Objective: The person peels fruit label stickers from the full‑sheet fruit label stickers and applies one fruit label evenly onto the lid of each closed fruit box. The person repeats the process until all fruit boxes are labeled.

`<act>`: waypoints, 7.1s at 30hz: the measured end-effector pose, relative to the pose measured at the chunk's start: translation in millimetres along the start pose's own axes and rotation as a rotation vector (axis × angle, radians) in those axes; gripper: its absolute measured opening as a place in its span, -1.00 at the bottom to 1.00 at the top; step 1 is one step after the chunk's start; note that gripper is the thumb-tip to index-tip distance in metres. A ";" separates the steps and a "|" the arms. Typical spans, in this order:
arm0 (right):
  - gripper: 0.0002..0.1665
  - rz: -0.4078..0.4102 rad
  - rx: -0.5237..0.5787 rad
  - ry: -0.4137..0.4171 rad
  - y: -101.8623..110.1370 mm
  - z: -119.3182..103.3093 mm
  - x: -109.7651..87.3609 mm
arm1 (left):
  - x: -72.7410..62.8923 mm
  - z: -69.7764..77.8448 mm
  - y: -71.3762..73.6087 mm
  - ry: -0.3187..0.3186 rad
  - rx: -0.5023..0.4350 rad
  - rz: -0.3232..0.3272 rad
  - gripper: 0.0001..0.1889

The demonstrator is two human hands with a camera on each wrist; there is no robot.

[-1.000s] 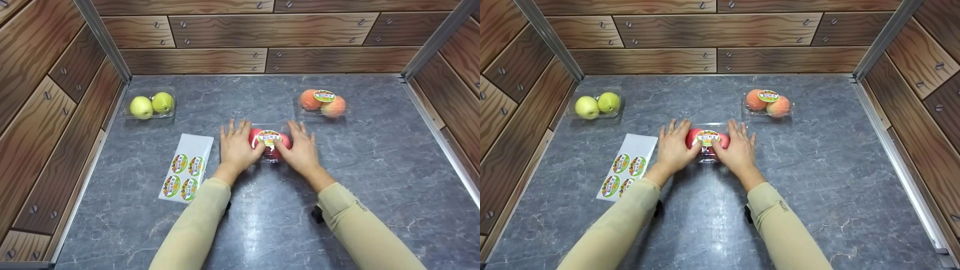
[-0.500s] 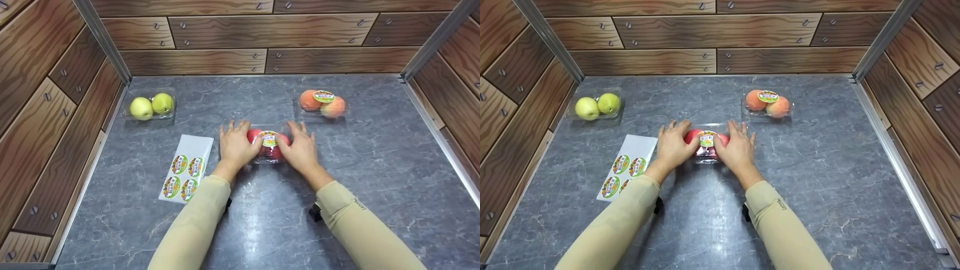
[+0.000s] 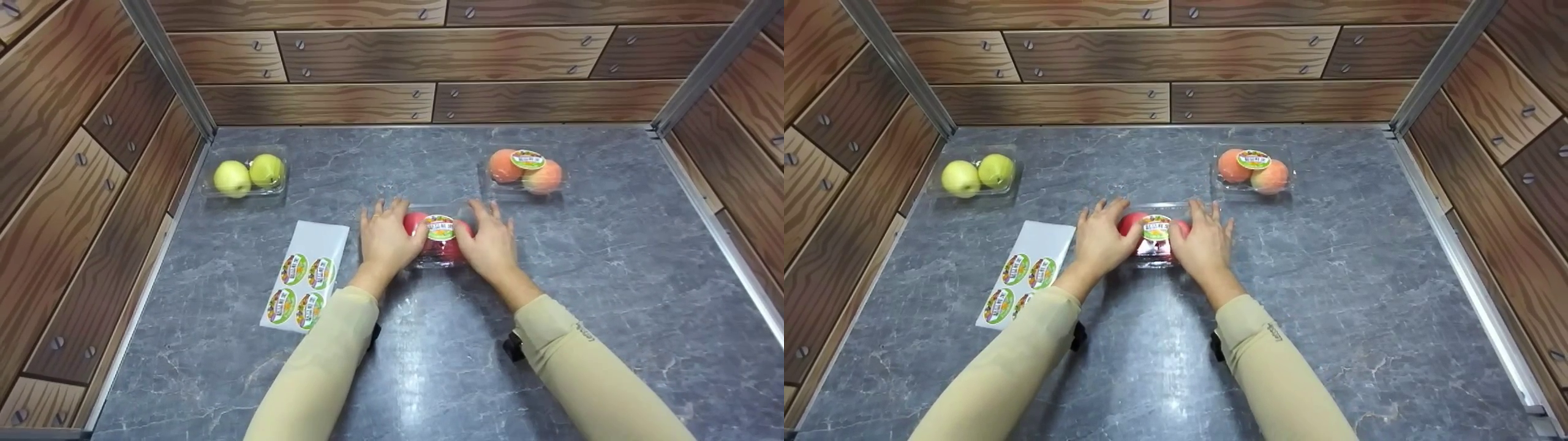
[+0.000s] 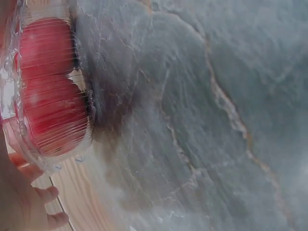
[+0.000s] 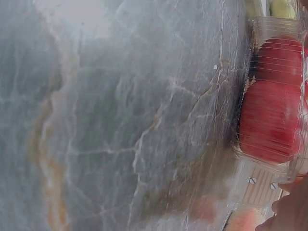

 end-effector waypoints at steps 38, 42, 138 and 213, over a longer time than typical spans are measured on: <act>0.17 -0.095 -0.114 0.180 2.7 28.9 -42.7 | -33.5 -25.2 2.7 -0.220 0.169 -0.111 0.09; 0.18 -0.115 -0.106 0.166 1.3 28.7 -39.1 | -29.8 -27.7 1.4 -0.210 0.167 -0.120 0.09; 0.24 -0.244 -0.105 0.089 -18.2 23.6 97.7 | 110.8 -53.8 -7.0 -0.138 0.238 -0.247 0.10; 0.01 -0.334 -0.182 0.412 -193.6 -242.8 106.8 | 13.0 -311.6 179.7 0.259 0.192 -0.106 0.00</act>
Point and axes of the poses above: each hand's wrist, its own x-axis towards the middle knuckle, its own y-axis out of the back of the hand, z = x × y, the point moved 1 cm from there along x, towards the middle knuckle, and after that the axes turned 1 degree about -x, right-handed, at the moved point
